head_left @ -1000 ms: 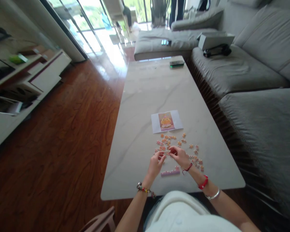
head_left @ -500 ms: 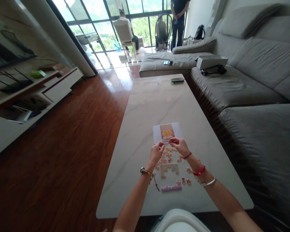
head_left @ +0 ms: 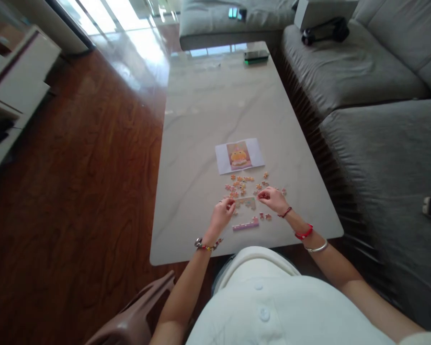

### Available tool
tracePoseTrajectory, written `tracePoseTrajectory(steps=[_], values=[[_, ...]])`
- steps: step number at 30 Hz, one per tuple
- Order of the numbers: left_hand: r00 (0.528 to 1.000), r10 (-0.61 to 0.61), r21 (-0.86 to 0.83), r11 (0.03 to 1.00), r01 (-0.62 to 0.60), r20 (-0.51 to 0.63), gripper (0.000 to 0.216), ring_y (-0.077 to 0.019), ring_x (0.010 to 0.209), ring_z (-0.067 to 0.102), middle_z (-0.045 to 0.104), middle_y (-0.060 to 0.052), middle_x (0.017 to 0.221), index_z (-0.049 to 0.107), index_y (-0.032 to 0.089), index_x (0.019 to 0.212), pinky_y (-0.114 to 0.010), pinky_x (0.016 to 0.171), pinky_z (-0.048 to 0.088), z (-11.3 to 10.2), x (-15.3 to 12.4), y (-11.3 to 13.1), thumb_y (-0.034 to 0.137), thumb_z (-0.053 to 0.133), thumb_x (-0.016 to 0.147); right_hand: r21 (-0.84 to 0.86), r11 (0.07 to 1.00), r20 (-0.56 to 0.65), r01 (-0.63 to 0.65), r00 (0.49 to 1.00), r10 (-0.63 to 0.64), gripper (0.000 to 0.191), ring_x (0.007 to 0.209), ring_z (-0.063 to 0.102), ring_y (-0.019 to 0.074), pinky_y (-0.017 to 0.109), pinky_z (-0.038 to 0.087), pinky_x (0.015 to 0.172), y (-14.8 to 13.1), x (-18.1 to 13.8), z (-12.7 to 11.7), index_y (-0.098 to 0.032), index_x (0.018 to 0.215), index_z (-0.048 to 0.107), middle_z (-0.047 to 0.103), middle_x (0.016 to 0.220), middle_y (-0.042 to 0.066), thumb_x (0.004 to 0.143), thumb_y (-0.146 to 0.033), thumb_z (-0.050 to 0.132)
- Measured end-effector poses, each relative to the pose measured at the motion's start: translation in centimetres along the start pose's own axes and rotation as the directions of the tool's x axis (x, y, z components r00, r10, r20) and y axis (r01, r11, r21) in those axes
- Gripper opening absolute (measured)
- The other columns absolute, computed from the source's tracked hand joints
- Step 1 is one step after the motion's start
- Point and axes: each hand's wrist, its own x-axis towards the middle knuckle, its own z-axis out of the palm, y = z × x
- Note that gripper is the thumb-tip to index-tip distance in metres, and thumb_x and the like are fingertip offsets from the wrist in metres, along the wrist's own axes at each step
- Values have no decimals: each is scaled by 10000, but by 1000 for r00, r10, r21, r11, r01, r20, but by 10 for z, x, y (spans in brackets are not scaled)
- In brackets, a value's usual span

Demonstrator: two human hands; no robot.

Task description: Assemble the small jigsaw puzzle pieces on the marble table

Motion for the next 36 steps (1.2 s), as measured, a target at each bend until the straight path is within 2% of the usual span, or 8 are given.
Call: tracePoseTrajectory(steps=[5,10,14,19,22,26,30,36], values=[[989,-82,61,995,75,125,144,-102,588,533,614,-12,741,588,184,789,-237,621,425,23,-43,-20,243,479,716,-269,963,32,10,999,-1,120,679,524,107,228,411,673,16,-42,14,-153,703,614,565,781,38,707,-115,500],[989,-45,119,992,28,141,179,-106,635,548,613,-33,805,569,170,829,-246,652,433,36,-49,-20,250,432,745,-295,953,-14,68,997,-76,125,732,524,113,236,400,714,21,-46,17,-170,729,610,550,813,28,723,-122,495],[993,-21,152,988,2,120,183,-102,627,550,612,-30,802,564,173,833,-246,653,436,33,-43,-20,247,417,752,-226,974,-188,-1,981,-43,128,666,524,111,236,418,663,39,-48,-10,-175,737,616,554,794,30,728,-174,489],[996,-2,181,983,-13,86,181,-103,608,554,616,-20,775,564,182,827,-241,631,435,25,-28,-16,253,418,746,-206,964,-390,-166,918,75,144,555,495,98,252,428,634,68,-71,-55,-161,760,610,568,788,33,715,-201,480],[997,20,208,978,-35,75,176,-105,596,552,616,-15,759,568,186,804,-255,653,429,21,-17,-10,265,422,746,-213,956,-356,-204,927,118,141,549,491,94,249,429,630,74,-88,-57,-163,778,605,560,797,31,705,-203,492],[998,31,211,977,-42,56,181,-105,603,550,615,-15,771,566,186,809,-262,666,424,20,-10,-6,269,415,754,-217,959,-253,-184,959,127,178,565,486,95,252,429,639,74,-97,-37,-180,846,591,531,817,23,688,-212,516],[999,19,188,982,-28,48,185,-104,608,550,615,-18,777,562,180,818,-255,657,428,20,-12,-7,266,409,759,-246,949,-261,-196,957,130,143,641,508,119,263,422,671,75,-90,-24,-183,808,581,510,793,21,689,-217,508],[999,-16,190,982,9,35,185,-112,609,552,617,-23,768,556,180,810,-258,637,434,15,-19,-13,288,415,759,-348,908,-247,-235,957,153,83,668,518,131,246,408,641,76,-70,-29,-180,711,550,507,767,28,715,-248,503]])
